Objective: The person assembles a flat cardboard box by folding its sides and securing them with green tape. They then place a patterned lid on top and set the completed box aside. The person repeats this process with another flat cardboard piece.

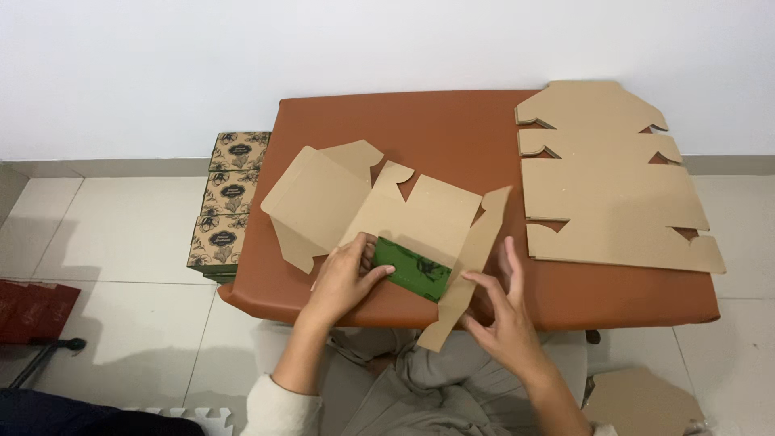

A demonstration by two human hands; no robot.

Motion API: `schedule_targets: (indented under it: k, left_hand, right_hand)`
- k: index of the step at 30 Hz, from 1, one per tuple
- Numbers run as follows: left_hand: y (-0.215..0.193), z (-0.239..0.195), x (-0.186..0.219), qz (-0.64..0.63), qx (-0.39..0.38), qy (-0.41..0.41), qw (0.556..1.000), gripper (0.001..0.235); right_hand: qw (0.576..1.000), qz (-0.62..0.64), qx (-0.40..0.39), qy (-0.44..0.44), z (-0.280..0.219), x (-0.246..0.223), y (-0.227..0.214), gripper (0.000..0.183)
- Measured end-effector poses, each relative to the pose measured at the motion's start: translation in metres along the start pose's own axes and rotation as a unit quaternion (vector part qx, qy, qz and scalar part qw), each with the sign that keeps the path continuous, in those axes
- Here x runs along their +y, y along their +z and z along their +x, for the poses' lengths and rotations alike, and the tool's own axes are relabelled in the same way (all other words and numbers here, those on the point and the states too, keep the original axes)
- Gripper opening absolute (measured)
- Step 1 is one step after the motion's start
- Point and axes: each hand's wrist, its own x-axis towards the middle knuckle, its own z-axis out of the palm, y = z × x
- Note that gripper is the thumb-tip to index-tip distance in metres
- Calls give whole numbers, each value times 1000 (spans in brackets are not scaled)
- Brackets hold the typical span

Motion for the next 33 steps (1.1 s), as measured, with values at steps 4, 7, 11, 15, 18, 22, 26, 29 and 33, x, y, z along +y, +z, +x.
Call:
schedule_targets:
  k: [4, 7, 11, 15, 18, 22, 26, 29, 33]
  left_hand:
    - [10, -6, -10, -31, 26, 12, 999, 34]
    - [10, -11, -17, -52, 21, 16, 998, 33]
    - [6, -14, -16, -45, 28, 50, 997, 36]
    - [10, -14, -17, -55, 43, 51, 996, 38]
    - [13, -15, -17, -45, 67, 89, 993, 34]
    - [14, -15, -20, -49, 77, 94, 991, 30]
    - [15, -16, -23, -42, 67, 80, 994, 37]
    - [8, -17, -16, -56, 60, 74, 994, 33]
    - [-9, -15, 6, -101, -29, -5, 994, 38]
  right_hand:
    - [999, 47, -9, 20, 0, -3, 10, 44]
    - [999, 43, 26, -4, 5, -9, 13, 31]
    - [997, 40, 53, -25, 11, -21, 17, 19]
    - [997, 8, 65, -33, 14, -19, 33, 15]
    - [994, -65, 11, -84, 25, -39, 32, 16]
    - [996, -50, 27, -70, 31, -44, 32, 13]
    - [992, -7, 120, -33, 24, -34, 39, 17]
    - [984, -35, 174, -19, 20, -33, 38, 20]
    - [989, -39, 139, -32, 20, -32, 38, 19]
